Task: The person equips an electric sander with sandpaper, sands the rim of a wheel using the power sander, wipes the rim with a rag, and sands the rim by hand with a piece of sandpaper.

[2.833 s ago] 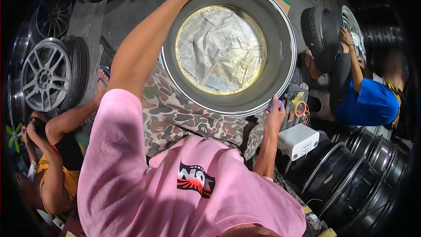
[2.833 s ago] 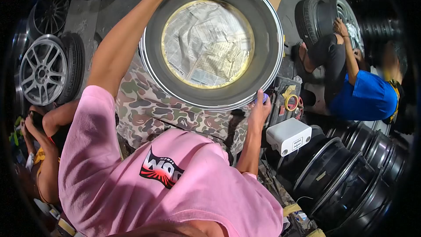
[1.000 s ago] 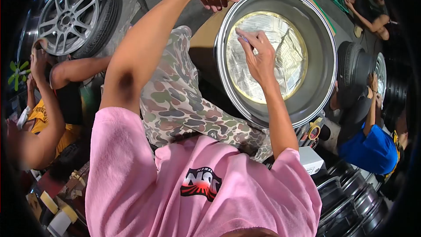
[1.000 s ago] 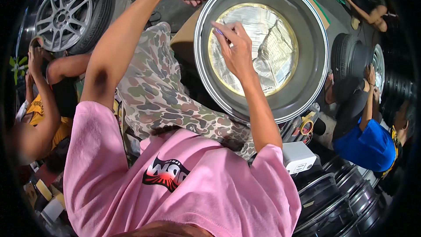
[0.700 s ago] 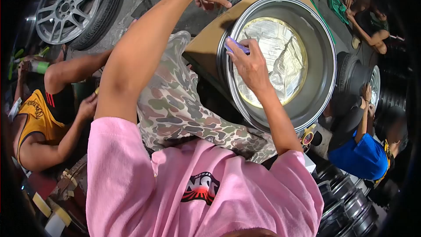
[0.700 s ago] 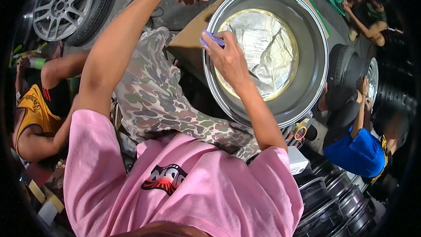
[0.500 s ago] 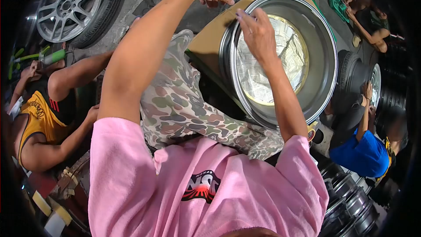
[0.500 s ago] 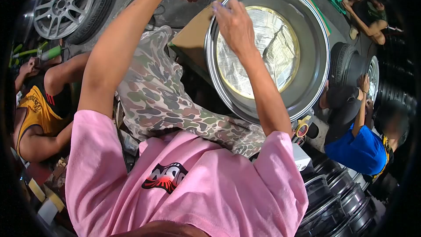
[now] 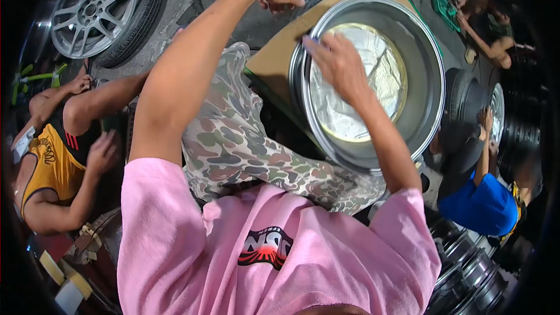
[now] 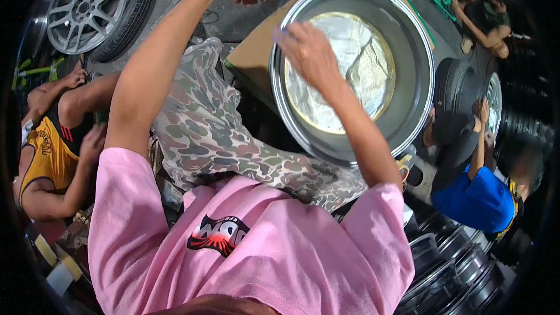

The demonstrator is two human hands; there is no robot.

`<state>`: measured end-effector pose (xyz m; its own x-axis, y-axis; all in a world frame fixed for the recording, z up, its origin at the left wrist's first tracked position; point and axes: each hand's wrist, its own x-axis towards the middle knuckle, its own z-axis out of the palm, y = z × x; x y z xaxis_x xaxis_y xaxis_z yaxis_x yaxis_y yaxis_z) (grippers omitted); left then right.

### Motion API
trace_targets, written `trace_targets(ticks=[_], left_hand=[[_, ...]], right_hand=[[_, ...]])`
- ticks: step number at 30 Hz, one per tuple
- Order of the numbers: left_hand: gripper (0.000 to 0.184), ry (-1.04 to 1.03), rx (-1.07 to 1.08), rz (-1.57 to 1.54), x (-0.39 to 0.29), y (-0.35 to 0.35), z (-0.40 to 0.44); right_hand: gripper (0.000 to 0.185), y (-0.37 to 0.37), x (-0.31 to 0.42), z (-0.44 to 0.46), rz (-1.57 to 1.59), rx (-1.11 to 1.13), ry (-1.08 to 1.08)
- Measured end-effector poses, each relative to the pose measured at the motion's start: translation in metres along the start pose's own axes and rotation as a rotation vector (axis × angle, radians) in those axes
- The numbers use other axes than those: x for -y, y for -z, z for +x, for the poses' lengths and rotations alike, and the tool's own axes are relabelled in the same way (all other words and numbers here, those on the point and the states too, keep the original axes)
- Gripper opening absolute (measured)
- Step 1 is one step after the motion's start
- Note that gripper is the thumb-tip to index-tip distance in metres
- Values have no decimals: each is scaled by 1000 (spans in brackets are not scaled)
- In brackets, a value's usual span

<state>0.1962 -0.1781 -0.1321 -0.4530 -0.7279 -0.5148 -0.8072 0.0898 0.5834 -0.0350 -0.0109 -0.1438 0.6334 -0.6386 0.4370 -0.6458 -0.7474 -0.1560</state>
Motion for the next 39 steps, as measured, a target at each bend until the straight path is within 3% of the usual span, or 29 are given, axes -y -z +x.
trace_targets(ticks=[3,6,8,11,14,18,20,23,26,28,32,35,38,39], left_hand=[[48,1,-65,26,-2,-5,0],[55,-55,-47,-83,3,-2,5],[55,-49,-64,-129,1,0,6],[56,-56,-56,-140,-1,-4,10],[56,-80,-68,-133,5,-5,7],[56,-80,-62,-211,5,1,4],[56,-46,-63,-201,8,1,8],[58,-74,-60,-185,5,-1,7],[60,-92,-77,-223,3,0,1],[60,-91,-90,-229,1,-2,-1],[58,-103,-90,-178,12,-5,29],[58,-143,-103,-177,14,-13,43],[57,-180,-121,-183,3,-16,43],[57,-192,-119,-184,-1,-19,45]], right_hand=[[29,-8,-28,29,-61,-72,-110],[28,-22,-5,4,41,-95,-20],[30,1,25,-9,119,38,-43],[27,-21,-27,4,-47,-129,57],[25,-32,-55,36,-58,-274,-163],[22,-19,-1,2,164,-170,-80],[27,-24,-26,0,-13,-209,-11],[28,-28,-55,33,-46,-327,-194],[24,-37,-22,10,107,-245,-137],[33,-20,15,-23,187,-140,-27],[19,24,55,-58,377,38,-76],[18,30,49,-62,594,-87,-511],[22,12,36,-66,494,-293,-739],[24,8,36,-61,705,-316,-915]])
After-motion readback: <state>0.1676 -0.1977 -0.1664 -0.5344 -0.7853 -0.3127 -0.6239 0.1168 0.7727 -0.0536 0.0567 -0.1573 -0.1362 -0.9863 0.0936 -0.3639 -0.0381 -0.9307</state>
